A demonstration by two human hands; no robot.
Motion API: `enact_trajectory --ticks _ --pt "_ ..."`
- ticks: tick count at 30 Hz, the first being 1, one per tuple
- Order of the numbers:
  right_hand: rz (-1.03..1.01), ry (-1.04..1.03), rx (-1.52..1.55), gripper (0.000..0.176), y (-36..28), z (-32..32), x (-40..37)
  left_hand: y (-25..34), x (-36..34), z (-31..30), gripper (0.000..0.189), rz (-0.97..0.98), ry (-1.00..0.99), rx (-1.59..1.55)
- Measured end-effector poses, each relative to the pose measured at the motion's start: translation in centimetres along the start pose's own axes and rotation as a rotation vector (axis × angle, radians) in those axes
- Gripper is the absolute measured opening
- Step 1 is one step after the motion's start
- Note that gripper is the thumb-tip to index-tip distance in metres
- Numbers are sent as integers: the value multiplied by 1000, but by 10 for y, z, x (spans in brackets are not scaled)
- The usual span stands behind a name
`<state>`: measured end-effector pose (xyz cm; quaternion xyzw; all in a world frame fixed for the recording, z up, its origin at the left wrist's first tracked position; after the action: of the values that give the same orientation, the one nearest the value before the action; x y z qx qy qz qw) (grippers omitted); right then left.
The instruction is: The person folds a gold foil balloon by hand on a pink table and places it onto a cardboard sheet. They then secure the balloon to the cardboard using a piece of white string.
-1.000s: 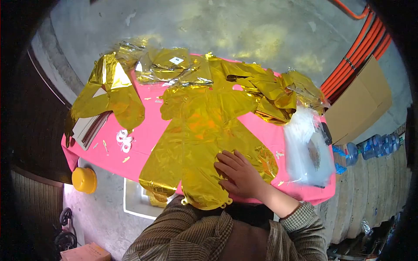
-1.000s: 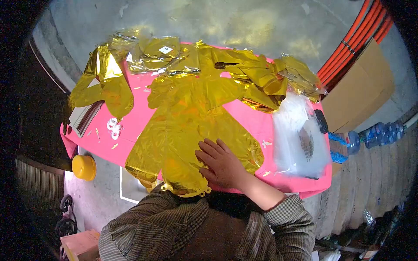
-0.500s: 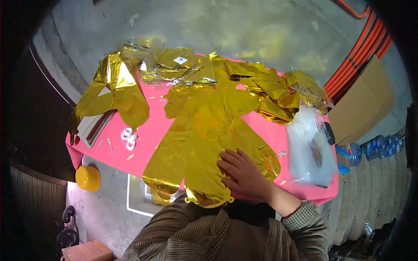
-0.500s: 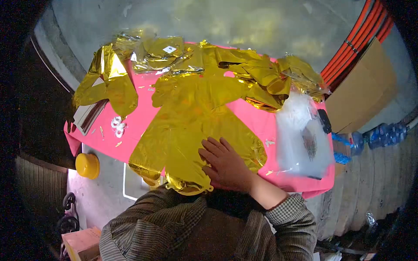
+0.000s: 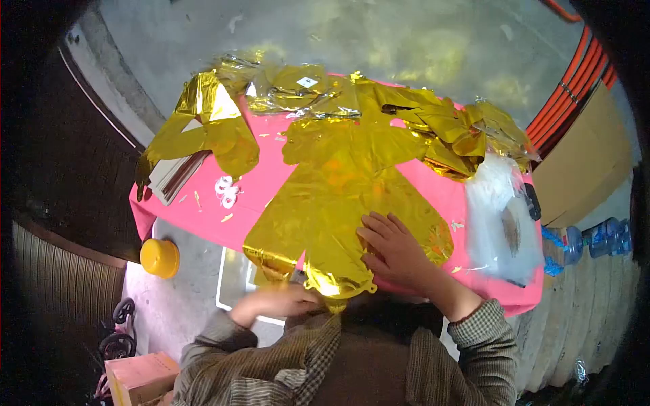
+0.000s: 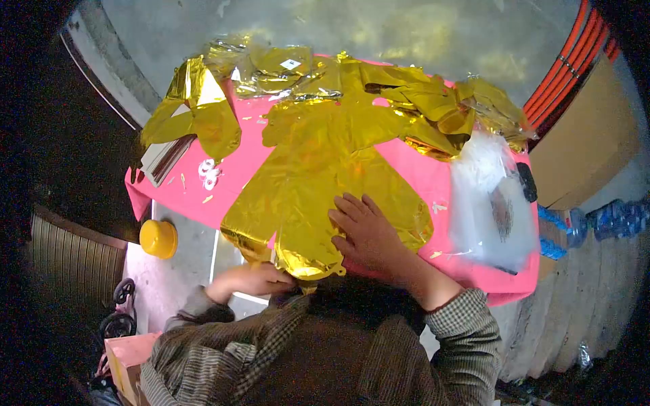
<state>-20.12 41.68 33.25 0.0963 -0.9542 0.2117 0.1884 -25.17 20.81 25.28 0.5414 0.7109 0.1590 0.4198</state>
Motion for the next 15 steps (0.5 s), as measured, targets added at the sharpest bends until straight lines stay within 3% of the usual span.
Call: enact_trajectory --ticks 1,3,5,6,8,10,12,15 --pt "2 -4 14 50 0 1 -2 17 -22 -20 25 -9 -73 -101" --pt "2 17 8 48 0 0 -1 39 -54 -55 24 91 -15 -264" --pt "-8 22 13 48 1 1 -1 56 -70 -89 21 138 200 -561" --pt "-12 30 8 48 2 1 -1 47 -67 -98 18 61 255 -646" --pt "-5 25 10 48 0 -1 -1 39 -50 -128 18 -62 590 -574" --pt "8 24 6 47 0 0 0 33 -23 -150 20 116 878 -54" --pt "5 29 -15 48 3 3 -2 32 8 -163 22 238 913 184" --pt "-23 38 -21 48 4 4 -3 29 70 -190 24 314 919 306"
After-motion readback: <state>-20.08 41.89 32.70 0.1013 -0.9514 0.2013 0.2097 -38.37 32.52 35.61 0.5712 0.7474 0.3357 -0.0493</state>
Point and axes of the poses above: each hand's wrist, its own x-axis towards the middle knuckle, its own z-axis out of the palm, y = z × x, the point moved 6 cm from there along x, towards the middle knuckle, and after that the axes turned 10 degrees about y, right-handed, at the moved point
